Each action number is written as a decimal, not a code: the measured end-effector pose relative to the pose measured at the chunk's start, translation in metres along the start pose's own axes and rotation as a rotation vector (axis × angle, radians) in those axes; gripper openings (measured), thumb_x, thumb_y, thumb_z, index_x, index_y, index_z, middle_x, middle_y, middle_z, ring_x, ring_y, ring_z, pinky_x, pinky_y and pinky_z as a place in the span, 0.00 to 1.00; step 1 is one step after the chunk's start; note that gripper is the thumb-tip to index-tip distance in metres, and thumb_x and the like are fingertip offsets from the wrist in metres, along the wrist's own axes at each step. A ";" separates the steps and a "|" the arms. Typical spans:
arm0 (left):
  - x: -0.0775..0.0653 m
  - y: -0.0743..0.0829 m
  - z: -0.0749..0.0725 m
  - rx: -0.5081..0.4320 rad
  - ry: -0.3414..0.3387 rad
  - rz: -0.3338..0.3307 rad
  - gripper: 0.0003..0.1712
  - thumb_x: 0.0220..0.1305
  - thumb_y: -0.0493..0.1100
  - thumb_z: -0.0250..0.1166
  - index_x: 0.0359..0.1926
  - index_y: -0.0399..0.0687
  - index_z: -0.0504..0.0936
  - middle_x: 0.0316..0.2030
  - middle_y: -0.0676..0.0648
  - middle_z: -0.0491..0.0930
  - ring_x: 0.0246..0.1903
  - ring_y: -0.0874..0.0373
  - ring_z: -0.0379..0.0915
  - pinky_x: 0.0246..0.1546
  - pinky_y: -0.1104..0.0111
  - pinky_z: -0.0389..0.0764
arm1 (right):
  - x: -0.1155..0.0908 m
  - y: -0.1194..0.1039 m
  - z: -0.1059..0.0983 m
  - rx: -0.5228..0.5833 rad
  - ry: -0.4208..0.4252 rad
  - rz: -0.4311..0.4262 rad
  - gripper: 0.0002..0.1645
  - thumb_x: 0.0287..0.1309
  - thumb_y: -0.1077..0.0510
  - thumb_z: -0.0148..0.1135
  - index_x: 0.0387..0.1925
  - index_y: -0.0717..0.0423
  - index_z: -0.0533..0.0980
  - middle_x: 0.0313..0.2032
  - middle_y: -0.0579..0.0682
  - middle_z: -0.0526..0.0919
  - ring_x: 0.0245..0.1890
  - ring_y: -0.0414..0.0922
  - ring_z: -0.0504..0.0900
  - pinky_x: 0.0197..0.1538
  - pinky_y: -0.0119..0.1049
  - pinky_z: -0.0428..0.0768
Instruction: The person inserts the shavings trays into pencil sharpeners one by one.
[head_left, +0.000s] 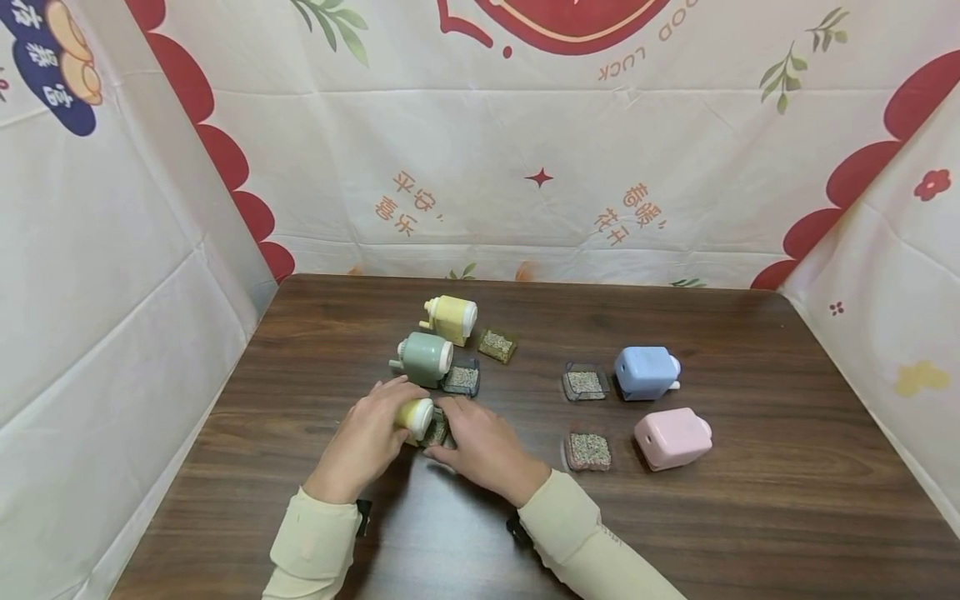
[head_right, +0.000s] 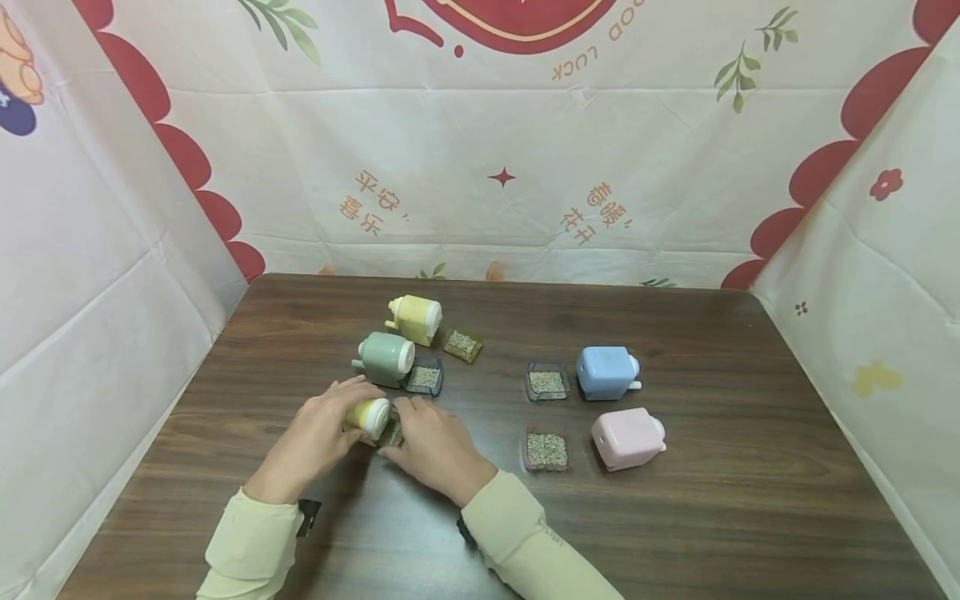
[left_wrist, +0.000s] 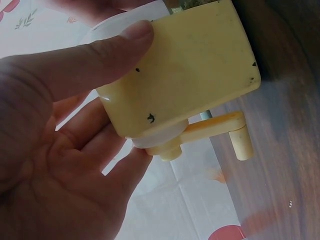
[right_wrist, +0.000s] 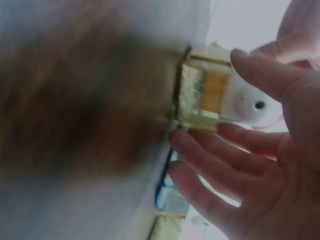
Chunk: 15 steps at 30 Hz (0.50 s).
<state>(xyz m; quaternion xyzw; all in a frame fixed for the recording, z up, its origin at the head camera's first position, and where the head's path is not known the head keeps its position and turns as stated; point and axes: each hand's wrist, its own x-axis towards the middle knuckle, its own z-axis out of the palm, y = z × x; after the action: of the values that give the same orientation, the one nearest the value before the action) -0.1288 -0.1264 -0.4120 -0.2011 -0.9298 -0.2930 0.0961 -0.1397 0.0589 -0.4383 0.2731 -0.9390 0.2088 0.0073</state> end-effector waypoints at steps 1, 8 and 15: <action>0.000 0.000 0.000 0.002 0.000 0.001 0.29 0.42 0.20 0.73 0.46 0.45 0.83 0.48 0.48 0.84 0.61 0.44 0.73 0.65 0.44 0.65 | 0.000 0.001 -0.003 0.011 -0.008 0.004 0.38 0.55 0.41 0.71 0.62 0.53 0.71 0.53 0.50 0.81 0.48 0.46 0.82 0.47 0.43 0.82; 0.001 0.000 0.000 0.007 -0.001 0.002 0.29 0.41 0.19 0.73 0.46 0.45 0.83 0.51 0.44 0.83 0.60 0.45 0.74 0.64 0.43 0.65 | -0.003 0.007 -0.023 0.000 0.011 0.045 0.31 0.59 0.43 0.67 0.59 0.52 0.74 0.54 0.49 0.80 0.50 0.47 0.82 0.49 0.46 0.82; 0.001 0.001 0.000 0.010 0.003 -0.001 0.29 0.41 0.20 0.73 0.45 0.46 0.84 0.49 0.46 0.84 0.61 0.45 0.74 0.65 0.45 0.66 | -0.005 0.016 -0.021 -0.031 0.012 0.082 0.06 0.68 0.51 0.58 0.35 0.46 0.78 0.31 0.41 0.80 0.31 0.40 0.80 0.33 0.40 0.80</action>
<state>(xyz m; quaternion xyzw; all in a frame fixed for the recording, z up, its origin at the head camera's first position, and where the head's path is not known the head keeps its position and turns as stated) -0.1292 -0.1255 -0.4113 -0.1997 -0.9312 -0.2886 0.0986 -0.1455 0.0816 -0.4261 0.2330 -0.9525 0.1959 0.0084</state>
